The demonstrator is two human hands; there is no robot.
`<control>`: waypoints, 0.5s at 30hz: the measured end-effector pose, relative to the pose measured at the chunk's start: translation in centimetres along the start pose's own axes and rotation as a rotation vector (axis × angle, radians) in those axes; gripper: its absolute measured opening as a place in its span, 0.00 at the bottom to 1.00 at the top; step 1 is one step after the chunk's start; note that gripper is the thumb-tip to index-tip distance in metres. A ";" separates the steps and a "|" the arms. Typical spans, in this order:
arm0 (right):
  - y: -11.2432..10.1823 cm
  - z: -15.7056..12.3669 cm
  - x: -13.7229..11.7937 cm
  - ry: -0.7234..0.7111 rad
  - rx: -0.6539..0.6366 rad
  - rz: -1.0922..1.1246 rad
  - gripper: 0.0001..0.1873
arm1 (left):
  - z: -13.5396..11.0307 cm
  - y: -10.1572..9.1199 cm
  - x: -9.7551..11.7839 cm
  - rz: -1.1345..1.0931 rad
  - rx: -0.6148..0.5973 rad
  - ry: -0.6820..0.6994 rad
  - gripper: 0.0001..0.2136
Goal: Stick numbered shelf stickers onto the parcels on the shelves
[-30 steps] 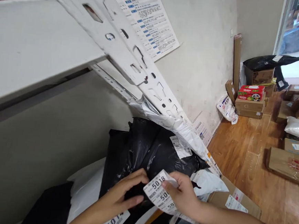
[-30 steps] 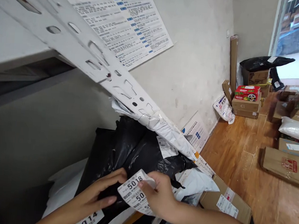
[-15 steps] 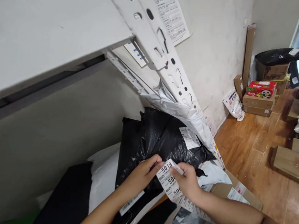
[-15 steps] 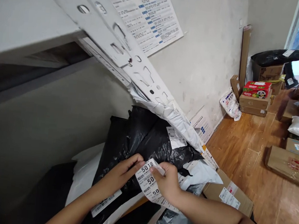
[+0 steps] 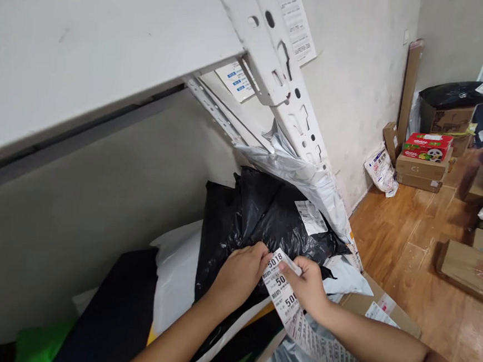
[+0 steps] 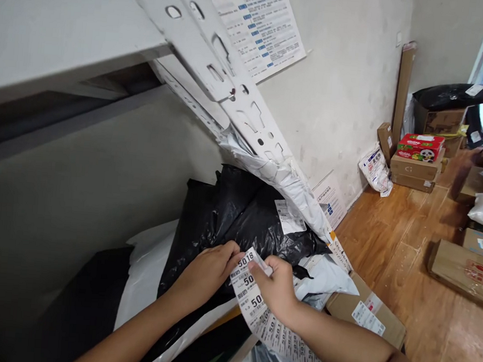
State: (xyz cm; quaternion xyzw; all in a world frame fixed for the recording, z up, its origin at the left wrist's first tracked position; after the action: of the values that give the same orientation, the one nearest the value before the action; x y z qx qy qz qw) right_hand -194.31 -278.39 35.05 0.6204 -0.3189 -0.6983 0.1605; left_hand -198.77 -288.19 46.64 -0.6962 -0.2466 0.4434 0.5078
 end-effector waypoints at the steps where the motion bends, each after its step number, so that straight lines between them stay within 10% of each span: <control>1: 0.0 -0.2 0.0 0.023 -0.032 0.020 0.24 | 0.1 0.0 0.1 0.046 -0.010 -0.011 0.12; 15: -3.3 -2.9 1.9 0.013 0.165 0.124 0.33 | -0.8 -1.3 3.1 0.310 0.013 -0.080 0.13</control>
State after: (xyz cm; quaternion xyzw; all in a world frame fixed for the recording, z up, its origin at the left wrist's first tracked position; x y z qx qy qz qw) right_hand -191.32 -277.85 31.41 0.6151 -0.4123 -0.6541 0.1539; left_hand -196.49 -285.63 46.83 -0.7042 -0.1532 0.5457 0.4276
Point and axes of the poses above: each hand's wrist, its own z-axis towards the middle knuckle, its own y-axis out of the palm, x = y × z, the point moved 4 cm from there along z, towards the middle knuckle, and after that the axes turned 12 degrees about z, right-handed, at the moved point
